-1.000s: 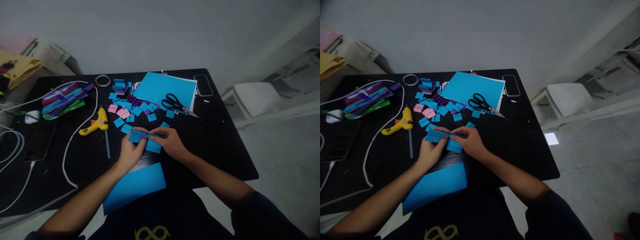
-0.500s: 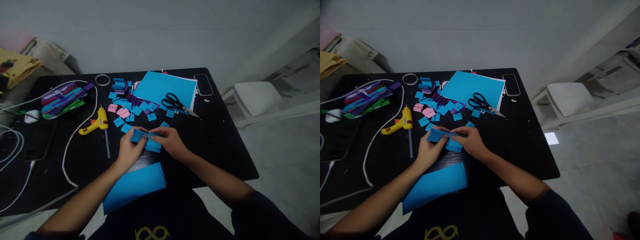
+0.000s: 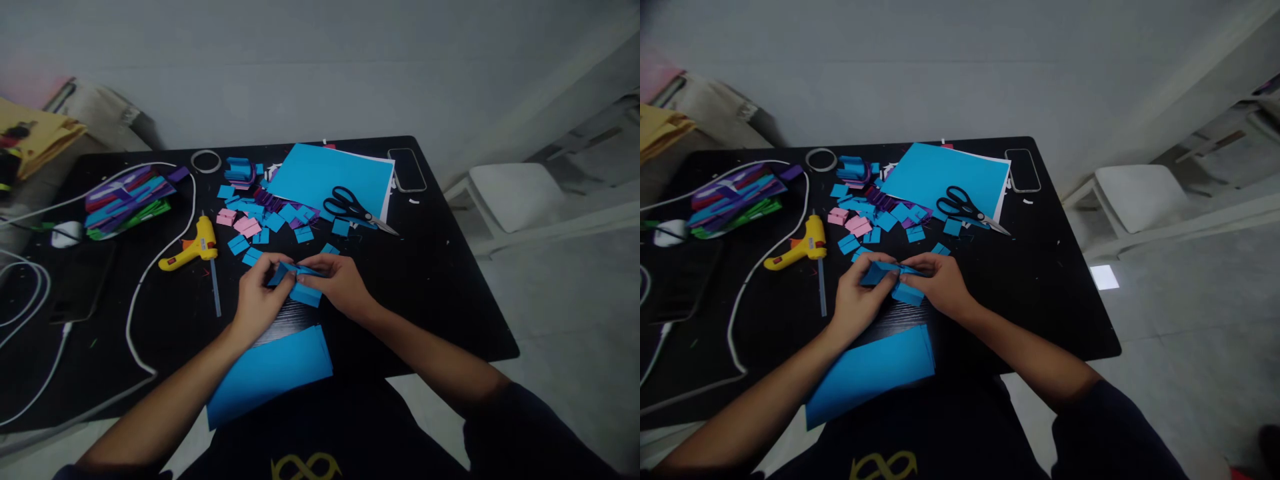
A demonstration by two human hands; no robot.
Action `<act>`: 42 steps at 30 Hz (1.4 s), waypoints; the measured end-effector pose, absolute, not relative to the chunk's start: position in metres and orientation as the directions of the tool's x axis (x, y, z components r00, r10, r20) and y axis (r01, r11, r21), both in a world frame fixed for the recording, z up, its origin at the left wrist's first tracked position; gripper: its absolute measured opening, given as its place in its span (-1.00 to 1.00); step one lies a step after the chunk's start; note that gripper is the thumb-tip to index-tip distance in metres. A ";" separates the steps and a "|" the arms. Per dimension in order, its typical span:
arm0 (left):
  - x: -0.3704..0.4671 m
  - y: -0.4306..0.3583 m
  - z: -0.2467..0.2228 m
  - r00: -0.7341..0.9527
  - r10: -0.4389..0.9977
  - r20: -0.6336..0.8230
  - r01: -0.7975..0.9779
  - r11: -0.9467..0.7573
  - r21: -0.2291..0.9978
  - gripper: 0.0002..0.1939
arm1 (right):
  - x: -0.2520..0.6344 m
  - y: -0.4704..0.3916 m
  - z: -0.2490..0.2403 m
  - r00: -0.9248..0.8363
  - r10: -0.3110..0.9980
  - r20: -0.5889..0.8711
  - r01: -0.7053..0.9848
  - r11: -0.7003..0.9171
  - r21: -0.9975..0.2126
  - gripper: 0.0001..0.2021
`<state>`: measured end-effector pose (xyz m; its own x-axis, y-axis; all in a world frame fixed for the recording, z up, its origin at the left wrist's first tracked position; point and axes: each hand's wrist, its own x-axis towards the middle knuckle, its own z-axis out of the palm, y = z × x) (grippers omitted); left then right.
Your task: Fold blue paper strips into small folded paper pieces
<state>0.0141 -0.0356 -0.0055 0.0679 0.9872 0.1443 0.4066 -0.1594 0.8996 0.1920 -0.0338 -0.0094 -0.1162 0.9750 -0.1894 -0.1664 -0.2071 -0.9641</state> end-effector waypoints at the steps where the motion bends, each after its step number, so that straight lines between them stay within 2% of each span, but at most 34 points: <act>1: 0.014 -0.036 -0.005 0.064 0.987 0.146 0.407 -0.159 0.900 -0.87 | 0.192 -0.034 -0.010 -0.114 0.975 -0.188 -0.170 -0.206 -0.964 -0.74; 12: 0.014 -0.035 -0.005 0.057 0.988 0.146 0.404 -0.156 0.901 -0.85 | 0.193 -0.033 -0.008 -0.142 0.968 -0.207 -0.172 -0.230 -0.958 -0.71; 20: 0.016 -0.035 -0.007 0.064 0.988 0.144 0.336 -0.157 0.929 -0.83 | 0.191 -0.033 -0.013 -0.141 0.968 -0.206 -0.210 -0.233 -0.949 -0.73; 27: 0.012 -0.034 -0.005 0.052 0.982 0.180 0.331 -0.187 0.925 -0.86 | 0.194 -0.033 -0.004 -0.154 0.971 -0.185 -0.185 -0.212 -0.960 -0.84; 32: 0.011 -0.035 -0.005 0.075 0.982 0.172 0.250 -0.186 0.950 -0.86 | 0.192 -0.035 -0.003 -0.163 0.973 -0.163 -0.180 -0.192 -0.965 -0.80; 42: 0.016 -0.034 0.002 0.042 0.990 0.132 0.265 -0.139 0.954 -0.87 | 0.191 -0.036 -0.006 -0.134 0.970 -0.204 -0.200 -0.228 -0.953 -0.75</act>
